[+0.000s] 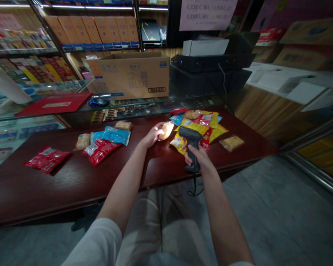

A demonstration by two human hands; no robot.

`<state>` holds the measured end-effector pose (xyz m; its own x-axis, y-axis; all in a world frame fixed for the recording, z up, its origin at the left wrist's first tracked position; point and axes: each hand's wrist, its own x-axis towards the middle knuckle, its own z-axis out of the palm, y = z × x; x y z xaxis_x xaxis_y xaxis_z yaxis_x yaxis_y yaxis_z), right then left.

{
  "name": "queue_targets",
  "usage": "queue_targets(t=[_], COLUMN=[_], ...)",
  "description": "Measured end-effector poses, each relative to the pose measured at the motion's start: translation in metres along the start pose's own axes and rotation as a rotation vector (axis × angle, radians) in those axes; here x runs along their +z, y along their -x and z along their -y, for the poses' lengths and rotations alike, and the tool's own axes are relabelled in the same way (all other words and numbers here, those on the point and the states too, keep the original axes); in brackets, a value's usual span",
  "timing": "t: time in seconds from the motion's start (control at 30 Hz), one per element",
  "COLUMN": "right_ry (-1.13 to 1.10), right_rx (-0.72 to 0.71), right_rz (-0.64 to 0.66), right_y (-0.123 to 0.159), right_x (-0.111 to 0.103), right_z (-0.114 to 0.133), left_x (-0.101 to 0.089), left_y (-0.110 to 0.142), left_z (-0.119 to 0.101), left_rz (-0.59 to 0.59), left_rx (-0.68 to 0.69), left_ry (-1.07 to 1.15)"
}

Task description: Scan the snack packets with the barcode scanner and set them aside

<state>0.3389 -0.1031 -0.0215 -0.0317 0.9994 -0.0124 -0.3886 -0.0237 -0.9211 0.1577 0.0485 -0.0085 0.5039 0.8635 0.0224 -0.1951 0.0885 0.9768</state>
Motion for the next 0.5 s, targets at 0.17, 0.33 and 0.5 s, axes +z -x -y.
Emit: queue_targets(t=[0.17,0.33,0.5], right_ry=[0.043,0.047,0.053], right_rx=[0.039,0.037,0.045], right_rz=[0.016,0.013,0.034], right_y=[0.0,0.001,0.0], right_x=[-0.001,-0.001,-0.003], right_z=[0.001,0.002,0.0], left_x=[-0.002,-0.008,-0.012], left_y=[-0.005,0.004,0.025], left_z=[-0.004,-0.023,-0.037], left_rz=[-0.091,-0.311,-0.776], left_rx=[-0.028,0.056,0.031], left_ry=[-0.073,-0.603,-1.315])
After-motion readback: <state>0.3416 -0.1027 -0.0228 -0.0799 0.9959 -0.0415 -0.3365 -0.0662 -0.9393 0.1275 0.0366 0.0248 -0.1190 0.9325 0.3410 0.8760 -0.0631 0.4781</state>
